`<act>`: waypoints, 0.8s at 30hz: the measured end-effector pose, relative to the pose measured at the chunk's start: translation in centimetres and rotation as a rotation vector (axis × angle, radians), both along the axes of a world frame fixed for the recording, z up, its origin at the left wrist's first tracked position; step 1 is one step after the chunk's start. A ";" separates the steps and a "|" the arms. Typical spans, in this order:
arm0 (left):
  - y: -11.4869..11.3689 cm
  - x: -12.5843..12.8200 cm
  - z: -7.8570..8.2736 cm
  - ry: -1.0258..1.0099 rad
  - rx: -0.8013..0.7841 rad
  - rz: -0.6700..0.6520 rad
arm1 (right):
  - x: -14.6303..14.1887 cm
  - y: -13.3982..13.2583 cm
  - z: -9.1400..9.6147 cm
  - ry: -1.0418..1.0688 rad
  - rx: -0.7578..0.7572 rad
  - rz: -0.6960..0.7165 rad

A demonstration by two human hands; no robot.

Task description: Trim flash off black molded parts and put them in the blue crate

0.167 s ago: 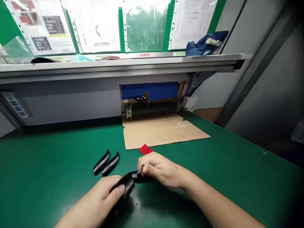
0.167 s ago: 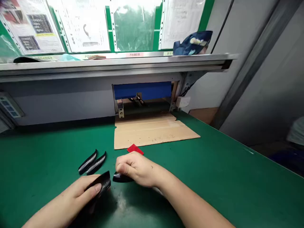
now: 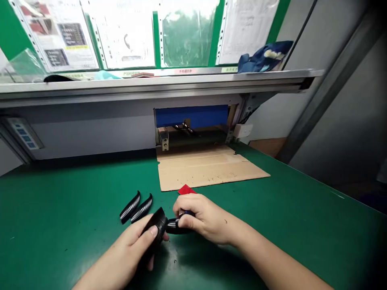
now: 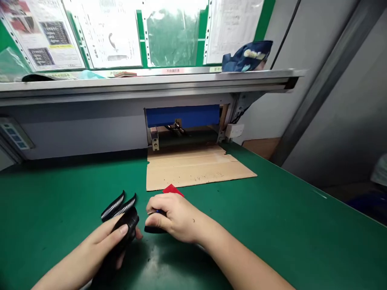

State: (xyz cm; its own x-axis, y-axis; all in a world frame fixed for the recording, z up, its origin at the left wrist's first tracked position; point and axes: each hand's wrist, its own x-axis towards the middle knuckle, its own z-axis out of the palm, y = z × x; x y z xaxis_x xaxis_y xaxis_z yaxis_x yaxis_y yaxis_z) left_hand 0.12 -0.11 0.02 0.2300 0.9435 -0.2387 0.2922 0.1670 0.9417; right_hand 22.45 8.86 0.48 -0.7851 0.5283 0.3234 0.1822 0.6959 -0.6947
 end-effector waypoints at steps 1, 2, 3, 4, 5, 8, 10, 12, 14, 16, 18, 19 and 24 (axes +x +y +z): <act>0.1 0.1 0.0 -0.038 0.003 0.005 | -0.2 -0.2 0.0 -0.040 0.063 -0.019; 0.3 0.1 0.0 -0.067 -0.006 0.016 | -0.4 -0.4 -0.1 -0.080 0.121 -0.039; 0.4 0.2 0.0 -0.094 -0.022 0.032 | -0.7 -0.6 -0.2 -0.115 0.169 -0.058; 0.6 0.3 -0.1 -0.133 -0.038 0.059 | -1.0 -0.8 -0.4 -0.152 0.216 -0.085; 0.7 0.3 -0.3 -0.177 -0.061 0.085 | -1.3 -0.9 -0.7 -0.191 0.259 -0.119; 0.9 0.5 -0.8 -0.292 -0.107 0.137 | -1.9 -1.0 -1.4 -0.289 0.354 -0.204; 0.9 0.6 -1.1 -0.356 -0.124 0.167 | -2.1 -1.0 -1.7 -0.299 0.371 -0.204; 0.9 0.7 -1.3 -0.416 -0.137 0.192 | -2.1 -0.9 -1.7 -0.278 0.374 -0.174; 0.9 0.7 -1.4 -0.452 -0.145 0.219 | -2.0 -0.8 -1.8 -0.266 0.402 -0.174; 0.9 0.7 -1.3 -0.471 -0.151 0.228 | -1.9 -0.8 -1.9 -0.280 0.463 -0.210; 1.0 0.7 -1.2 -0.492 -0.156 0.219 | -2.0 -0.7 -2.1 -0.302 0.534 -0.265; 1.0 0.6 -1.1 -0.498 -0.163 0.214 | -2.1 -0.8 -2.2 -0.313 0.567 -0.293; 0.8 0.7 -1.0 -0.470 -0.179 0.232 | -2.7 -1.1 -2.5 -0.391 0.669 -0.400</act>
State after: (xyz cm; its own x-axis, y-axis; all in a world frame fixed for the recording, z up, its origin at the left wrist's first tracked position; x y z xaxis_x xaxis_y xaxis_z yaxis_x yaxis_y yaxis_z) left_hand 0.83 0.74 -0.98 0.1414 0.9361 -0.3220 -0.2162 0.3466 0.9127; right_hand 19.77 7.79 -1.99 -0.7007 0.5836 0.4103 0.6400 0.7683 0.0001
